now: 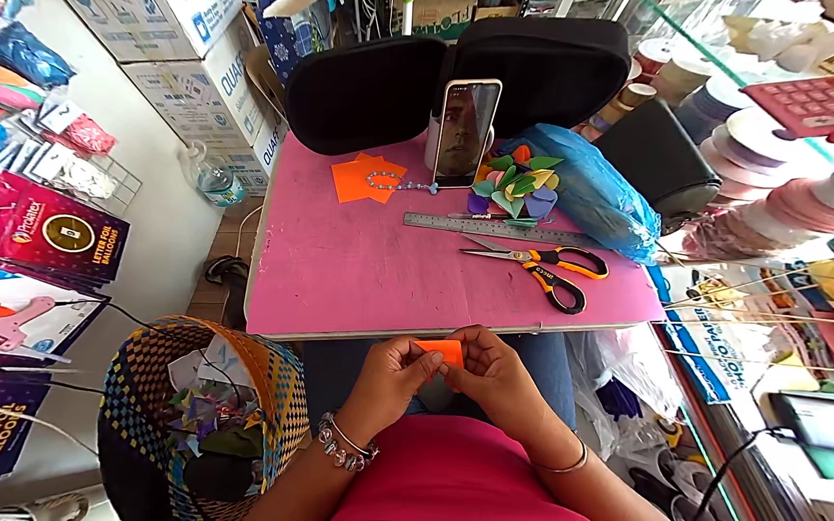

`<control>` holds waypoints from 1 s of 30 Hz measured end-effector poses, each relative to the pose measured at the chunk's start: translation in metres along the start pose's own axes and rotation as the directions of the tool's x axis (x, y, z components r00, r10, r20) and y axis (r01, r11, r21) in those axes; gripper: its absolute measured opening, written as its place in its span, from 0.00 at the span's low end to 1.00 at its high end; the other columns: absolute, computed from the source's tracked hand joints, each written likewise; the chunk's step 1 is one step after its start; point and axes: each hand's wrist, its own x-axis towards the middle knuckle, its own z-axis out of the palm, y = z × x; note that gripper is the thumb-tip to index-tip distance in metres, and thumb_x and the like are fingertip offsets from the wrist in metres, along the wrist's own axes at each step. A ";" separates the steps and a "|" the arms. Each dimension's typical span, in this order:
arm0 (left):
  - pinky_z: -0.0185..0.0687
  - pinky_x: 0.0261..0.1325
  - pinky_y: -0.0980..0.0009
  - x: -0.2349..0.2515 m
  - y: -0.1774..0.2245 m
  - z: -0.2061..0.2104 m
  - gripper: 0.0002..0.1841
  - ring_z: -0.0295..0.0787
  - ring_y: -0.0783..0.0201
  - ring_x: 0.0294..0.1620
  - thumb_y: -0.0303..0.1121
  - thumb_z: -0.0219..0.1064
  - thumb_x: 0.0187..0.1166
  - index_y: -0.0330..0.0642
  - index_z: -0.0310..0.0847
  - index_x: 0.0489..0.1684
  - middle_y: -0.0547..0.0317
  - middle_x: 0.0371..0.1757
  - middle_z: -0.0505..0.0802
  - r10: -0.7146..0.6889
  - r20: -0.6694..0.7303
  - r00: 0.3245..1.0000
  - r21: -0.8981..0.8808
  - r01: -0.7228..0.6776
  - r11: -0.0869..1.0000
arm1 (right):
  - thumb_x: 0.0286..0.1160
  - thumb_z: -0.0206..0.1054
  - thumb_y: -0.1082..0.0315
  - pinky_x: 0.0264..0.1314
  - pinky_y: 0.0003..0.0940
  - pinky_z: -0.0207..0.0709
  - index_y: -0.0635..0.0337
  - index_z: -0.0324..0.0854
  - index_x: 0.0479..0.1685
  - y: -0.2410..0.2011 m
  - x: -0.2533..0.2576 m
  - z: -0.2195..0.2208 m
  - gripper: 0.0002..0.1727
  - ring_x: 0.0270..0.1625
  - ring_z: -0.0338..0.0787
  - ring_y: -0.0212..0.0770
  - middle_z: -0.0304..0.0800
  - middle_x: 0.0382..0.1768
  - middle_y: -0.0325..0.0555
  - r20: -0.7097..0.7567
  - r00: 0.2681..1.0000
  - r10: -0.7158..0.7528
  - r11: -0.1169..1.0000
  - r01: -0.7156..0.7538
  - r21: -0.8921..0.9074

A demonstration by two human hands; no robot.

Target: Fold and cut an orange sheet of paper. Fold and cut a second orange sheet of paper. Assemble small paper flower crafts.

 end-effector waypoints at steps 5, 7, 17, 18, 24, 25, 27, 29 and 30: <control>0.86 0.39 0.81 0.001 -0.007 0.004 0.04 0.88 0.78 0.30 0.27 0.69 0.80 0.38 0.86 0.35 0.68 0.29 0.92 0.064 -0.020 0.998 -0.041 -0.064 0.997 | 0.64 0.74 0.79 0.36 0.23 0.87 0.61 0.77 0.53 0.001 0.000 0.000 0.18 0.33 0.92 0.30 0.93 0.37 0.39 -0.007 1.000 0.010 1.000 -0.010 0.019; 0.87 0.40 0.79 0.001 -0.009 0.005 0.04 0.89 0.77 0.30 0.27 0.69 0.80 0.38 0.86 0.35 0.68 0.29 0.92 0.079 -0.040 0.996 -0.059 -0.082 0.995 | 0.64 0.74 0.79 0.36 0.23 0.87 0.62 0.77 0.54 0.001 0.001 0.001 0.19 0.34 0.92 0.31 0.93 0.38 0.40 -0.003 1.000 0.005 0.999 -0.005 0.044; 0.81 0.32 0.83 0.003 -0.006 0.006 0.05 0.87 0.79 0.27 0.26 0.67 0.81 0.39 0.85 0.33 0.67 0.27 0.92 0.096 -0.180 0.979 -0.091 -0.114 0.989 | 0.80 0.63 0.72 0.39 0.29 0.89 0.64 0.74 0.63 -0.002 0.002 -0.002 0.15 0.40 0.95 0.36 0.93 0.42 0.47 -0.035 0.992 0.119 0.948 -0.103 0.300; 0.81 0.32 0.83 0.003 -0.006 0.007 0.05 0.87 0.79 0.27 0.26 0.68 0.81 0.39 0.85 0.33 0.67 0.27 0.92 0.097 -0.178 0.979 -0.095 -0.115 0.989 | 0.78 0.64 0.74 0.38 0.28 0.89 0.64 0.74 0.62 -0.002 0.001 -0.001 0.15 0.39 0.95 0.36 0.93 0.42 0.46 -0.042 0.992 0.121 0.949 -0.103 0.297; 0.81 0.32 0.84 0.003 -0.006 0.008 0.05 0.87 0.78 0.27 0.26 0.68 0.81 0.38 0.85 0.34 0.66 0.28 0.93 0.087 -0.194 0.977 -0.094 -0.107 0.990 | 0.70 0.72 0.77 0.39 0.24 0.89 0.65 0.77 0.59 0.003 0.000 0.004 0.18 0.40 0.94 0.33 0.94 0.43 0.43 -0.126 0.989 -0.076 0.993 0.087 0.085; 0.81 0.31 0.84 0.003 -0.005 0.008 0.05 0.88 0.78 0.27 0.26 0.68 0.81 0.38 0.85 0.34 0.66 0.28 0.93 0.076 -0.204 0.976 -0.093 -0.097 0.991 | 0.70 0.73 0.77 0.40 0.23 0.89 0.65 0.77 0.58 0.005 -0.001 0.004 0.18 0.41 0.94 0.32 0.95 0.44 0.42 -0.141 0.979 -0.146 0.988 0.151 0.024; 0.80 0.29 0.84 0.003 -0.003 0.008 0.05 0.88 0.78 0.27 0.26 0.67 0.81 0.38 0.85 0.34 0.65 0.28 0.93 0.054 -0.213 0.976 -0.087 -0.074 0.993 | 0.69 0.73 0.76 0.41 0.22 0.89 0.64 0.80 0.53 0.008 -0.001 0.005 0.14 0.40 0.94 0.29 0.94 0.44 0.40 -0.152 0.948 -0.278 0.959 0.266 -0.095; 0.80 0.28 0.84 0.003 -0.001 0.008 0.06 0.89 0.78 0.27 0.27 0.68 0.81 0.38 0.85 0.34 0.64 0.29 0.94 0.021 -0.213 0.977 -0.087 -0.041 0.995 | 0.69 0.73 0.74 0.42 0.21 0.89 0.64 0.84 0.48 0.012 -0.002 0.005 0.10 0.42 0.93 0.28 0.94 0.46 0.41 -0.134 0.904 -0.406 0.899 0.369 -0.235; 0.80 0.27 0.84 0.003 0.000 0.008 0.06 0.90 0.78 0.27 0.27 0.68 0.81 0.38 0.85 0.34 0.63 0.29 0.95 0.004 -0.209 0.978 -0.086 -0.022 0.996 | 0.70 0.74 0.73 0.43 0.21 0.89 0.64 0.86 0.48 0.014 -0.002 0.004 0.10 0.45 0.92 0.29 0.92 0.48 0.44 -0.101 0.879 -0.465 0.852 0.414 -0.320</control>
